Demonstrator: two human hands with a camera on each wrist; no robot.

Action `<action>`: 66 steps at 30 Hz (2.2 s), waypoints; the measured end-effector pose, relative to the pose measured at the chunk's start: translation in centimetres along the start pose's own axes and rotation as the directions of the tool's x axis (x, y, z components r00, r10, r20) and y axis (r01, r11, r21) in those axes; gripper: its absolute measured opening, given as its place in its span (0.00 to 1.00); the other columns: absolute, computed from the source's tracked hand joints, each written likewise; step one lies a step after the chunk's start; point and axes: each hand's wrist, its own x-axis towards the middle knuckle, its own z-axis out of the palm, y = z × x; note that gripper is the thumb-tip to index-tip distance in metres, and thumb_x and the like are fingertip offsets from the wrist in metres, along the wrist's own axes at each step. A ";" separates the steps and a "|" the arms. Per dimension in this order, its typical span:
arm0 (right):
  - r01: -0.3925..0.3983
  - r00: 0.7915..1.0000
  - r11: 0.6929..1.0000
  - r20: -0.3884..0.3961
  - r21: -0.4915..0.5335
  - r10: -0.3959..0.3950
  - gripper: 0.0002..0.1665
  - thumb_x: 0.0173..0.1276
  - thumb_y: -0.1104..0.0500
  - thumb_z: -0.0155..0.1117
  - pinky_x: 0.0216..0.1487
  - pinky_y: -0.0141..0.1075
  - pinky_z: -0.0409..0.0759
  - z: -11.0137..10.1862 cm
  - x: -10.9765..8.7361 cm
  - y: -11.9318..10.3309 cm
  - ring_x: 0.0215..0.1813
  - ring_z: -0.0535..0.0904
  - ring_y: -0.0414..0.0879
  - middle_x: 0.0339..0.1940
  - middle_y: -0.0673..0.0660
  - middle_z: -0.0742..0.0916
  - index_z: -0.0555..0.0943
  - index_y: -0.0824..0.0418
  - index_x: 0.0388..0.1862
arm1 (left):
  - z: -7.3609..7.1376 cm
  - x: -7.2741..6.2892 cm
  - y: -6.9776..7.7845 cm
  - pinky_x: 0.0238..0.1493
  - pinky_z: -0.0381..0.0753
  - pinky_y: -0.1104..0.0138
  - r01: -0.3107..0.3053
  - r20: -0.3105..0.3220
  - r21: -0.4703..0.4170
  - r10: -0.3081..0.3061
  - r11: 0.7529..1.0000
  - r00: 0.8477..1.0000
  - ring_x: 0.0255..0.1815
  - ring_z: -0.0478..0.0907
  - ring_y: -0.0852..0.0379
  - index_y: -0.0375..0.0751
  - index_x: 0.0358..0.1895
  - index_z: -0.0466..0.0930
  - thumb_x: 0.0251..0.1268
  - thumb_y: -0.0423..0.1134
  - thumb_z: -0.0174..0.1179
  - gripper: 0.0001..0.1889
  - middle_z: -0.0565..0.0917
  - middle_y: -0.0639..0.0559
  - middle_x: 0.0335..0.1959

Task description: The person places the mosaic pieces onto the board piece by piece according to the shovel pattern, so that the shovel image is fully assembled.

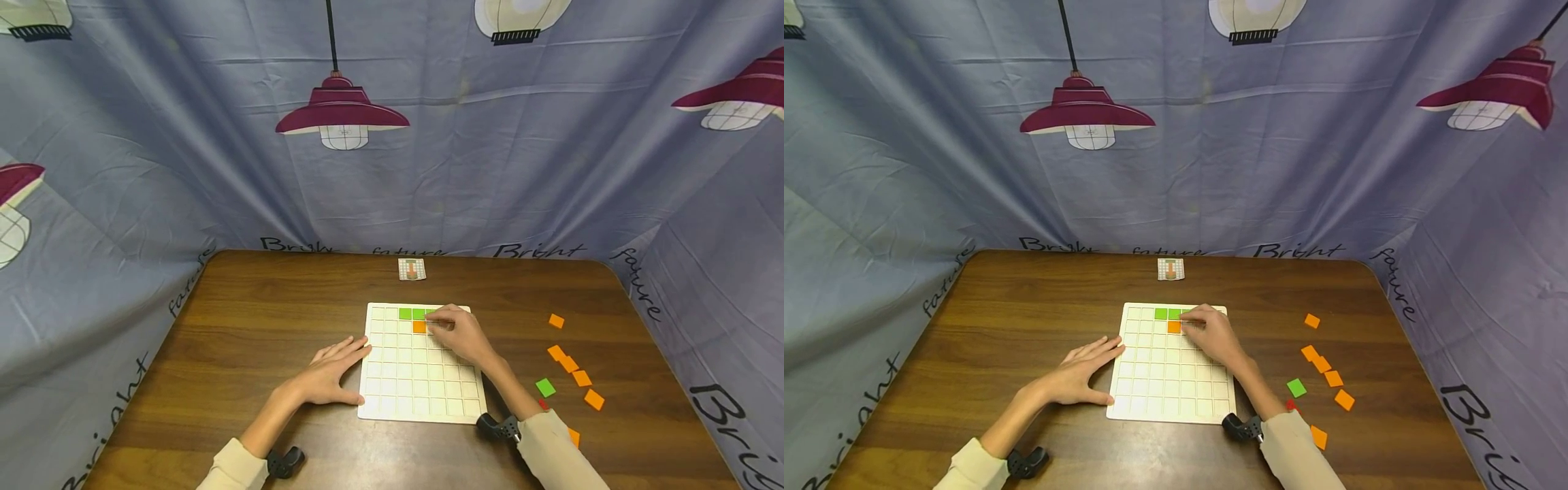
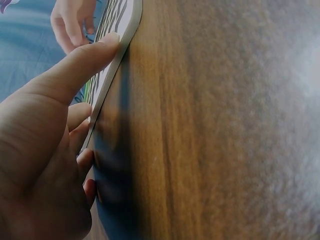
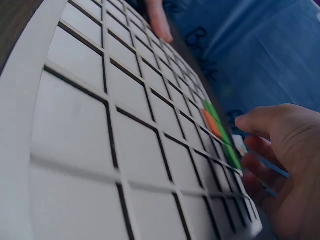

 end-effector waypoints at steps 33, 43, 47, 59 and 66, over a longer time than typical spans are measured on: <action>-0.391 0.892 0.918 -0.271 -0.064 0.361 0.31 0.70 0.48 0.68 0.54 0.62 0.70 -16.2 -8.6 10.8 0.63 0.72 0.71 0.62 0.72 0.79 0.79 0.66 0.64 | 0.0 0.0 0.0 0.69 0.48 0.39 0.005 -0.008 0.010 -0.005 1.000 1.000 0.80 0.44 0.42 0.46 0.80 0.55 0.57 0.57 0.69 0.50 0.52 0.50 0.81; -0.412 0.893 0.900 -0.258 -0.142 0.368 0.30 0.69 0.51 0.68 0.46 0.38 0.74 -16.3 -8.5 12.2 0.56 0.77 0.63 0.60 0.72 0.80 0.79 0.66 0.65 | 0.0 0.0 0.1 0.69 0.48 0.40 0.009 -0.010 0.009 -0.009 1.000 1.000 0.80 0.44 0.43 0.47 0.80 0.55 0.57 0.57 0.69 0.50 0.53 0.50 0.81; -0.411 0.893 0.898 -0.267 -0.158 0.362 0.28 0.69 0.52 0.69 0.42 0.29 0.72 -16.3 -8.6 12.6 0.55 0.77 0.60 0.59 0.70 0.81 0.80 0.65 0.64 | -0.1 0.0 0.1 0.69 0.48 0.40 0.006 -0.014 0.014 -0.006 1.000 1.000 0.80 0.44 0.43 0.47 0.80 0.56 0.56 0.58 0.69 0.50 0.53 0.50 0.80; -0.363 0.906 0.900 -0.318 -0.243 0.280 0.22 0.68 0.58 0.69 0.37 0.26 0.73 -16.0 -8.8 12.1 0.41 0.78 0.38 0.51 0.67 0.84 0.83 0.66 0.59 | -0.3 0.1 0.1 0.69 0.49 0.39 0.005 -0.009 0.017 -0.005 1.000 1.000 0.80 0.45 0.42 0.47 0.80 0.56 0.56 0.59 0.69 0.50 0.53 0.50 0.81; -0.320 0.923 0.915 -0.297 -0.248 0.242 0.22 0.67 0.62 0.69 0.36 0.25 0.74 -15.2 -8.8 10.7 0.47 0.82 0.61 0.53 0.68 0.83 0.83 0.68 0.58 | -0.3 0.1 0.2 0.69 0.48 0.39 0.006 -0.006 0.005 -0.006 1.000 1.000 0.80 0.44 0.42 0.46 0.80 0.56 0.56 0.58 0.69 0.50 0.53 0.50 0.81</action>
